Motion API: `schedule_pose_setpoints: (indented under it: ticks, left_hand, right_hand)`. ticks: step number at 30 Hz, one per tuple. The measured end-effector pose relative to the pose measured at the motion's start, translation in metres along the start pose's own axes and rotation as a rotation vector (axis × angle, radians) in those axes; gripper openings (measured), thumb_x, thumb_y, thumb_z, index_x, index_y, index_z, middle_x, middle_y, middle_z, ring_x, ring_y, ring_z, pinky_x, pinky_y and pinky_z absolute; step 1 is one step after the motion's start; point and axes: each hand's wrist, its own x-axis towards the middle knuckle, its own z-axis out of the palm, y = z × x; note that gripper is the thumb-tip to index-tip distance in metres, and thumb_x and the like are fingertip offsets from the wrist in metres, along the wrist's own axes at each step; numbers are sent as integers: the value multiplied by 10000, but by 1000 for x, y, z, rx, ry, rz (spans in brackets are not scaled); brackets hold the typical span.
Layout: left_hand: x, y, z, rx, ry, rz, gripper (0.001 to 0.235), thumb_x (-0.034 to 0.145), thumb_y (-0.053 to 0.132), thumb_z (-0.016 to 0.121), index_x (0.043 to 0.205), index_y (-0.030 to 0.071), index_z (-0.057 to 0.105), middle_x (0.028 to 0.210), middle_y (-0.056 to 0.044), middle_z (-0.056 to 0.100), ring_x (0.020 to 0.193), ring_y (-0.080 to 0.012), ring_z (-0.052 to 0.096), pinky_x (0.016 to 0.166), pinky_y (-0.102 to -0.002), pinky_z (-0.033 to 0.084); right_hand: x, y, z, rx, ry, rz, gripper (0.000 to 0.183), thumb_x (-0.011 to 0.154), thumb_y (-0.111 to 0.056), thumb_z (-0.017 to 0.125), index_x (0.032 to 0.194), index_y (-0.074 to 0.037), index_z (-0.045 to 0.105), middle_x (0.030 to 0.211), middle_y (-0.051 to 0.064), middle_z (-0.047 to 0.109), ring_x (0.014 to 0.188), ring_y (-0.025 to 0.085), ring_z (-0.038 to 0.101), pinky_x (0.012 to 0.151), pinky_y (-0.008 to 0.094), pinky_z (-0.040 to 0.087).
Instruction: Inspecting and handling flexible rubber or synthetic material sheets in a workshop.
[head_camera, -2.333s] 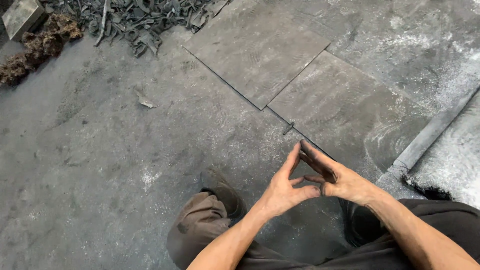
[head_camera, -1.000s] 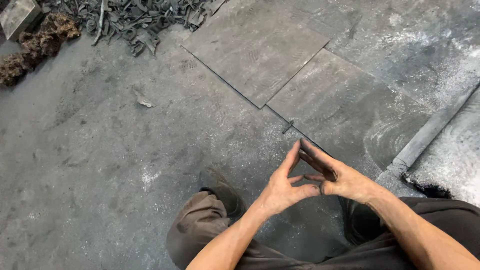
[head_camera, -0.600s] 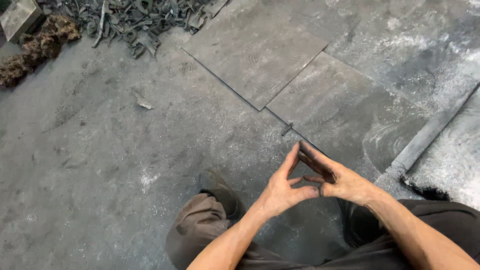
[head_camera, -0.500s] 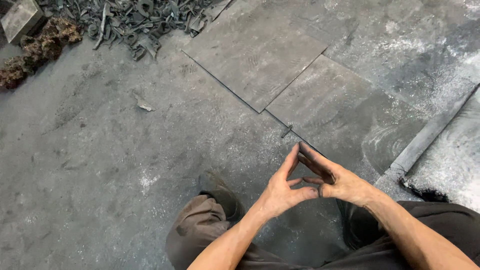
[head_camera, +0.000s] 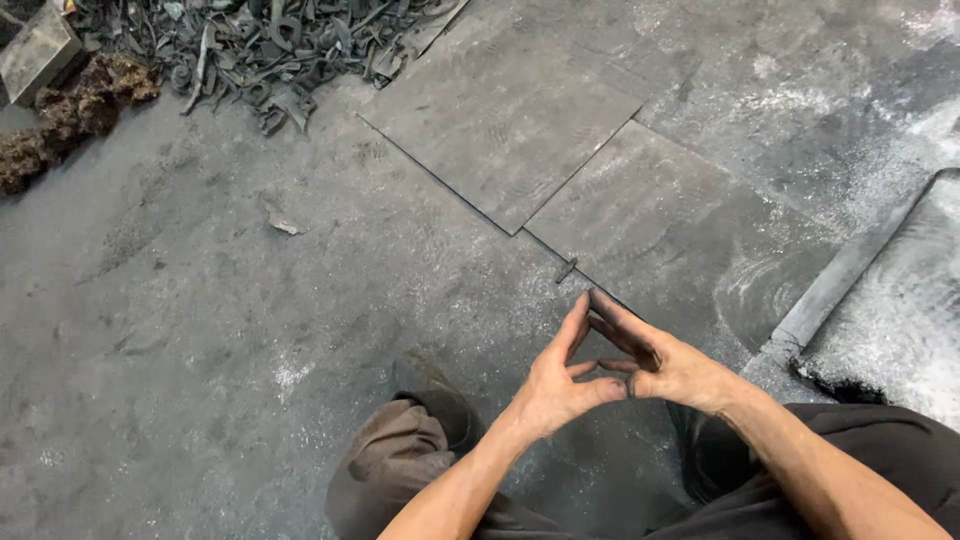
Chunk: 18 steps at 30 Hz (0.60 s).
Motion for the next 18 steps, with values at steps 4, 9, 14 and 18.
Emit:
schedule_pose_setpoints:
  ticks: [4,9,14,18]
  left_hand:
    - [0,-3,-1,-13,-3,10,1307,733,525,863,1695,94,90,1743,-237,183,1612,-390,191,1169,-574,417]
    - [-2,1,1,-27,4,-5,1299,725,490,876,1691,108,96,1756,-197,172,1607,-375,200,1168,-560,423]
    - [-2,-1,-3,-12,2,8,1295,721,479,877,1686,112,95,1752,-199,172,1604,-377,207,1168,-558,426]
    - [2,-8,-2,-1,-6,-26,1231,725,331,859,1667,129,93,1730,-192,183,1582,-365,239,1157,-554,428]
  right_hand:
    - [-1,0,1,3,-1,15,1475,472,-721,828,1624,-166,92,1729,66,116,1583,266,154,1195,559,338]
    - [-3,0,1,2,-12,-9,1444,530,-688,858,1632,-154,92,1735,74,120,1592,266,161,1211,557,334]
    - [0,-4,4,-11,0,-13,1413,559,-643,881,1632,-176,89,1736,74,115,1587,265,160,1207,558,338]
    - [-1,0,4,0,-43,-64,1339,650,-570,907,1644,-181,98,1740,114,136,1604,303,169,1243,554,341]
